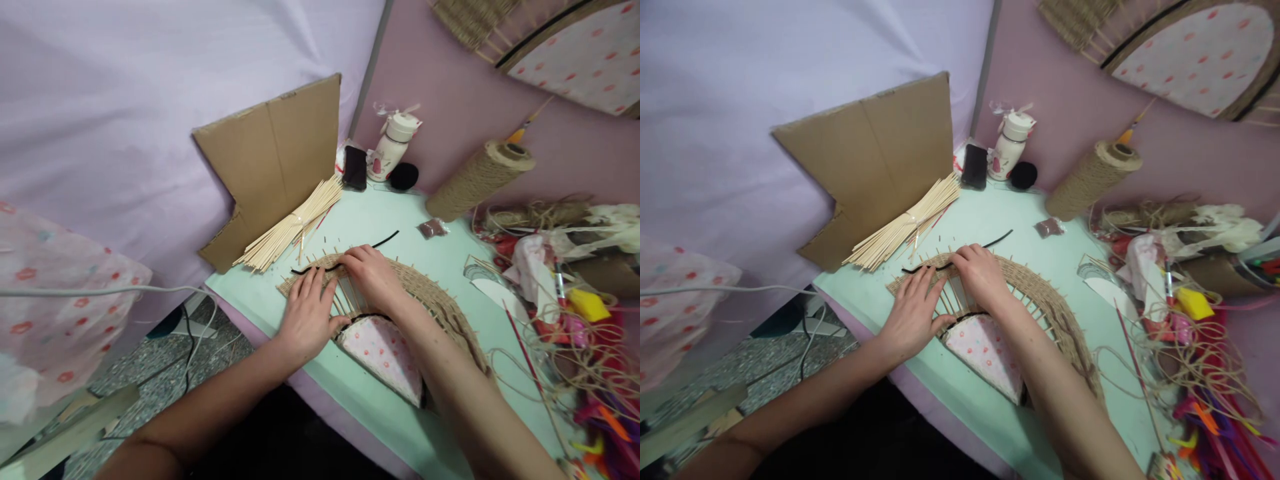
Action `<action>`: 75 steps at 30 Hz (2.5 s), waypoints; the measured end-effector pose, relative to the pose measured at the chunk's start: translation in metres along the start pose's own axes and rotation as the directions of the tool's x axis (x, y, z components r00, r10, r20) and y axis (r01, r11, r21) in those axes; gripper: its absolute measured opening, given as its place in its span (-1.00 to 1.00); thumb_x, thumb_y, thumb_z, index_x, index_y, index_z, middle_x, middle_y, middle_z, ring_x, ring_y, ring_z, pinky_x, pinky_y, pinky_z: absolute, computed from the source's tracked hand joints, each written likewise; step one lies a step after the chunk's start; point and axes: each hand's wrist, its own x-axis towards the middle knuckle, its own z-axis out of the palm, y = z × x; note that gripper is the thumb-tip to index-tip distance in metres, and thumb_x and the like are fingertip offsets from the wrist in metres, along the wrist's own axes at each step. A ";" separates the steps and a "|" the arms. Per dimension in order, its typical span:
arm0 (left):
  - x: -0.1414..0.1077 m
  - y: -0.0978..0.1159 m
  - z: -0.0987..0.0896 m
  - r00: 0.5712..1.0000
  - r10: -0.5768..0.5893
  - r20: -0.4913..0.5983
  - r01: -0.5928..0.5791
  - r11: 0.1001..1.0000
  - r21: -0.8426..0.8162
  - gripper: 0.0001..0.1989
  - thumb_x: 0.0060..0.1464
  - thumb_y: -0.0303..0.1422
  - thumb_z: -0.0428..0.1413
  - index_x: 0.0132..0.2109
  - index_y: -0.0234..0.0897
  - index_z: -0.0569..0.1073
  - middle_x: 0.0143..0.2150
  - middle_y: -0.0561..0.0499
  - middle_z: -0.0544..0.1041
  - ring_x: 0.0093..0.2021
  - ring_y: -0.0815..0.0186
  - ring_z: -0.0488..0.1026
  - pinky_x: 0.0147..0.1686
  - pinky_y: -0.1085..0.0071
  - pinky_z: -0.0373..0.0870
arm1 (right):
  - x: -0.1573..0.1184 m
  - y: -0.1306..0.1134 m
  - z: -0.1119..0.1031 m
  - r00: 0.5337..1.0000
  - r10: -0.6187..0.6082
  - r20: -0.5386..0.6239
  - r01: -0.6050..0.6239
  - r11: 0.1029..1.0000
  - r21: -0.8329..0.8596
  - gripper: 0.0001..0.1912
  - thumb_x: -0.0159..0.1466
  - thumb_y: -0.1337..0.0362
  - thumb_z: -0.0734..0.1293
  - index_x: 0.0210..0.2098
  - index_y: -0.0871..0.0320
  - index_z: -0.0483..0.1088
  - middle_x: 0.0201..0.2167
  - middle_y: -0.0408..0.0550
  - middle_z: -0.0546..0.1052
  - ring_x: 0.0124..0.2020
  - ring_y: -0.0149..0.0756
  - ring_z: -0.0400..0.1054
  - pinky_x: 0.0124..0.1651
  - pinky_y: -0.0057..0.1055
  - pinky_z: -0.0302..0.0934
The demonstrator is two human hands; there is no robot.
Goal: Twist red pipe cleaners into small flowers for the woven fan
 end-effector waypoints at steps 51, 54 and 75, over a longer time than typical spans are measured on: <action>0.034 -0.007 0.005 0.995 0.064 -0.079 -0.070 0.995 -0.073 -0.65 0.19 -0.36 0.02 0.10 -0.38 0.35 -0.01 -0.20 0.39 0.06 0.09 0.28 0.07 0.13 0.28 | -0.003 0.043 -0.014 0.848 0.257 -0.463 -0.193 0.964 0.182 -0.67 0.28 0.39 0.15 -0.04 0.16 0.43 0.01 0.17 0.35 -0.05 -0.08 0.30 0.00 -0.12 0.22; 0.033 -0.008 0.006 0.995 0.064 -0.080 -0.070 0.994 -0.082 -0.65 0.19 -0.36 0.02 0.10 -0.35 0.35 -0.01 -0.18 0.38 0.05 0.09 0.28 0.06 0.11 0.28 | -0.001 0.048 -0.012 0.834 0.275 -0.479 -0.235 0.961 0.142 -0.62 0.26 0.45 0.11 -0.02 0.19 0.43 -0.03 0.18 0.38 -0.02 -0.06 0.29 0.01 -0.12 0.20; 0.033 -0.010 0.011 0.993 0.066 -0.103 -0.073 0.995 -0.071 -0.63 0.18 -0.34 0.03 0.12 -0.35 0.34 -0.01 -0.20 0.38 0.06 0.07 0.28 0.07 0.09 0.27 | 0.001 0.038 0.003 0.994 0.057 -0.098 -0.065 0.995 -0.080 -0.64 0.29 0.46 0.13 0.04 0.15 0.33 -0.12 -0.02 0.52 -0.07 -0.18 0.34 0.29 -0.12 -0.21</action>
